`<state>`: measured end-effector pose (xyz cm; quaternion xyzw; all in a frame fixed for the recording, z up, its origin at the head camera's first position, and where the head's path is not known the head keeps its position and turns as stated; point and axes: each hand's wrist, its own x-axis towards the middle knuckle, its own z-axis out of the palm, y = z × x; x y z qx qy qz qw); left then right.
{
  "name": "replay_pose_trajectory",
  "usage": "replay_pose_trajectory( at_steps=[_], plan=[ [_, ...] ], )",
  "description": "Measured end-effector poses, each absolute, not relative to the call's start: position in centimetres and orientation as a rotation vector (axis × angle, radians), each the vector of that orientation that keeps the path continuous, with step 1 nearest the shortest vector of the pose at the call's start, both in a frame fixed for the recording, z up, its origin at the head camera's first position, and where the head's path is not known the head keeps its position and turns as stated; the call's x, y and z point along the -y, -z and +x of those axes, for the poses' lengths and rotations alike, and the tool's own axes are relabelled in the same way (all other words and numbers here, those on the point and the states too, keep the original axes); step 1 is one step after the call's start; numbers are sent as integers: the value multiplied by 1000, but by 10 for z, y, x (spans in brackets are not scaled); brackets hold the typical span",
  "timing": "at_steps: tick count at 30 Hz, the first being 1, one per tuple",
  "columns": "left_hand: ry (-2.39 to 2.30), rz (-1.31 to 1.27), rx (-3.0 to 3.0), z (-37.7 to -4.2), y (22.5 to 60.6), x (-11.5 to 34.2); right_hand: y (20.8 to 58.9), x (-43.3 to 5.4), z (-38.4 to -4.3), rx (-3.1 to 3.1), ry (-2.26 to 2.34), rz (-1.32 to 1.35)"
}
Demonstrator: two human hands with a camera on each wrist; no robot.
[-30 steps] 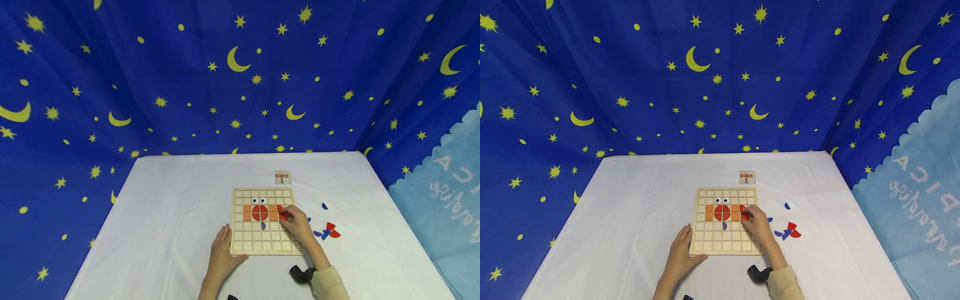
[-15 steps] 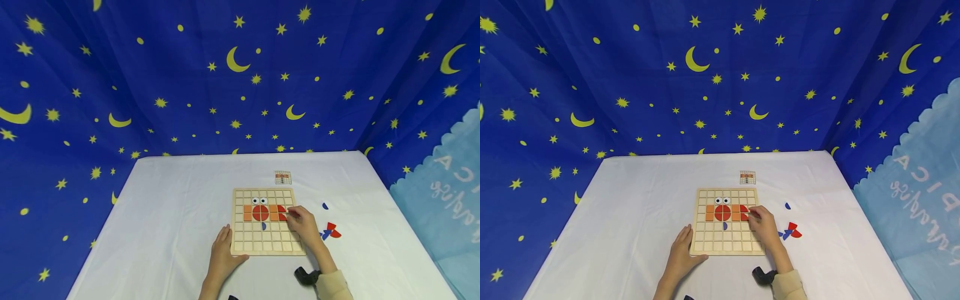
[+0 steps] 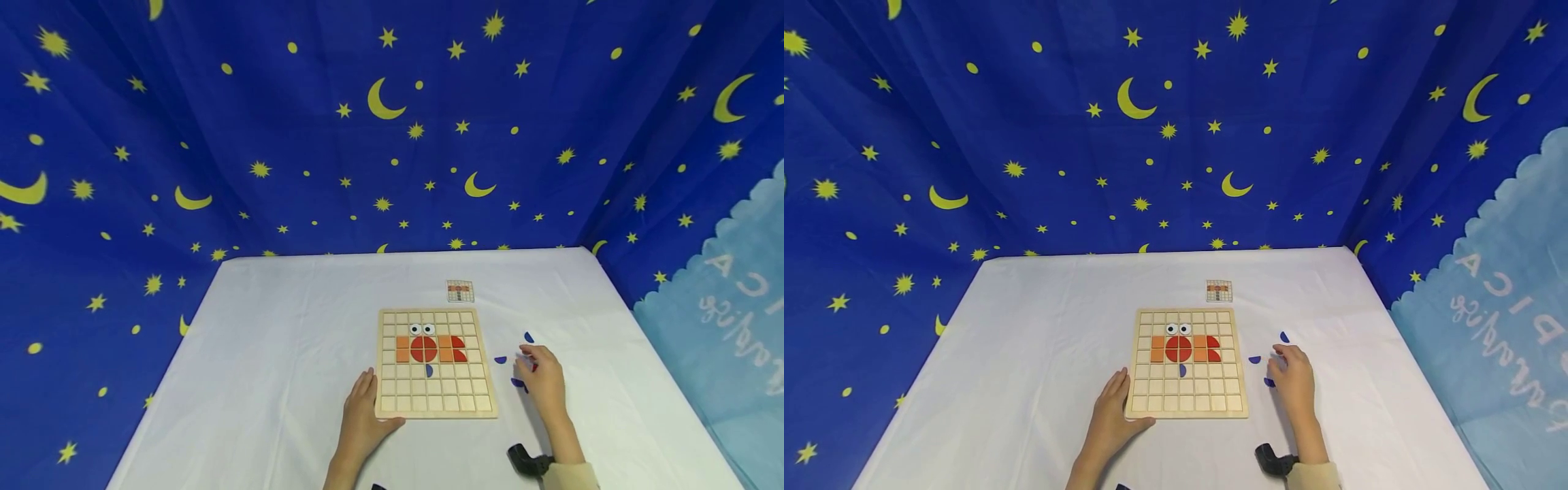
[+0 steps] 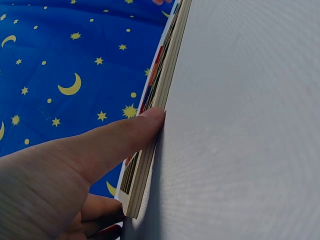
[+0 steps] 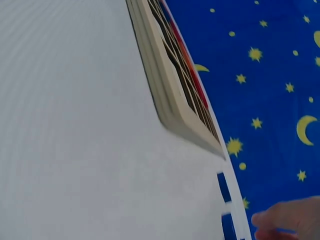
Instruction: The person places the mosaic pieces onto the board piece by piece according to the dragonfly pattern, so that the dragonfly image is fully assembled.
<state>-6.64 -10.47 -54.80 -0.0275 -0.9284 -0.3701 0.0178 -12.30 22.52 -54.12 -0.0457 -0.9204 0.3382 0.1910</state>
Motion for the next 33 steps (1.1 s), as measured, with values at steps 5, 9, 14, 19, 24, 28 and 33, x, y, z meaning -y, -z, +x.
replay_pose_trajectory(
  at_steps=[5, 9, 14, 19, 24, 28, 33],
  plan=[
    [1147, -85, 2893, -66, 548, 104, 542, -237, -117, 2555, -905, -284],
    [1150, -88, 2903, -67, 547, 105, 543, -241, -114, 2581, -891, -364],
    [1153, -86, 2902, -67, 546, 105, 544, -242, -113, 2620, -915, -394],
    [1147, -85, 2904, -67, 546, 105, 546, -243, -115, 2622, -986, -376],
    [1146, -79, 2902, -66, 545, 104, 547, -242, -116, 2611, -1025, -251],
    [1142, -77, 2906, -66, 545, 104, 547, -241, -117, 2577, -1041, -161],
    [1147, -74, 2908, -66, 543, 104, 549, -241, -116, 2524, -1016, -264]
  ],
)
